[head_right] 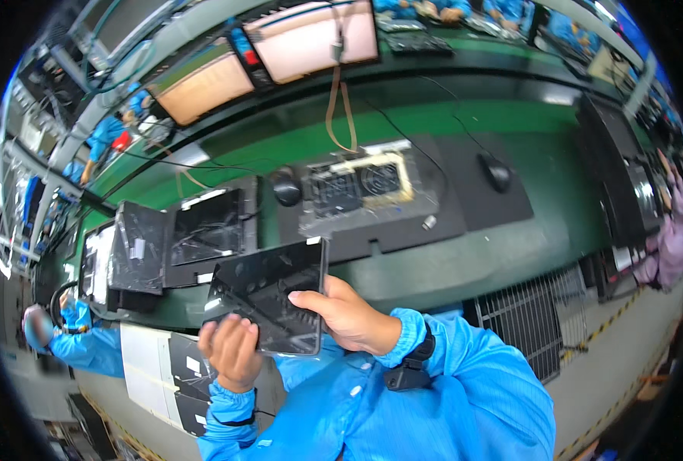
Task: Placing labels on electronic tablets and sorting them in an assembly line.
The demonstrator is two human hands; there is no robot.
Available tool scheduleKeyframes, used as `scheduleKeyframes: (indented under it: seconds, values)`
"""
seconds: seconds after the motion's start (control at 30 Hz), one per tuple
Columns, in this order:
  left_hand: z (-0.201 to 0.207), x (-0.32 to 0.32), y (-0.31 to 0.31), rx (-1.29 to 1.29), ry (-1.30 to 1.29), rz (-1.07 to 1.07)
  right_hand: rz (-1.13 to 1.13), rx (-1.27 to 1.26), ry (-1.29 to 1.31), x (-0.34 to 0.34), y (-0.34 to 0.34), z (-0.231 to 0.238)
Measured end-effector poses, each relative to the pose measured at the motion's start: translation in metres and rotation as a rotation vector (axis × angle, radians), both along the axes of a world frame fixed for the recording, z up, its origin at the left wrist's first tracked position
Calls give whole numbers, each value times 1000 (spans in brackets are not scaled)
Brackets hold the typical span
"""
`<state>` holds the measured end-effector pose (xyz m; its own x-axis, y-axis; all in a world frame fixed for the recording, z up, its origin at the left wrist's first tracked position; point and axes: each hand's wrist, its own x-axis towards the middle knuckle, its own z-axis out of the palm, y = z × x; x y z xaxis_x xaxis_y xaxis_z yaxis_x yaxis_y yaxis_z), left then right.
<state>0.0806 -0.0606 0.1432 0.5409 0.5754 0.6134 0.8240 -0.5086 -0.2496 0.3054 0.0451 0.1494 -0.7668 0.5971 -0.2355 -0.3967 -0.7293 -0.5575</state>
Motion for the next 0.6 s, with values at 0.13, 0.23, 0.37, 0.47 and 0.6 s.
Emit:
scheduleKeyframes:
  seconds: [0.13,0.23,0.37,0.47,0.6]
  values:
    - [-39,51,-1,-72,-1701,427,-176,92,43,11,-9,-11]
    - [-40,55,4,-551,-2498,-567,-180,278,39,19,4,-14]
    - [-34,38,26,-940,-2593,-372,-16,968,-475,66,49,-15]
    - [-34,27,41,-995,-2649,-560,-520,1844,-1219,139,90,-30]
    - [-42,13,49,-851,-2865,-257,-230,1773,-1602,192,97,-65]
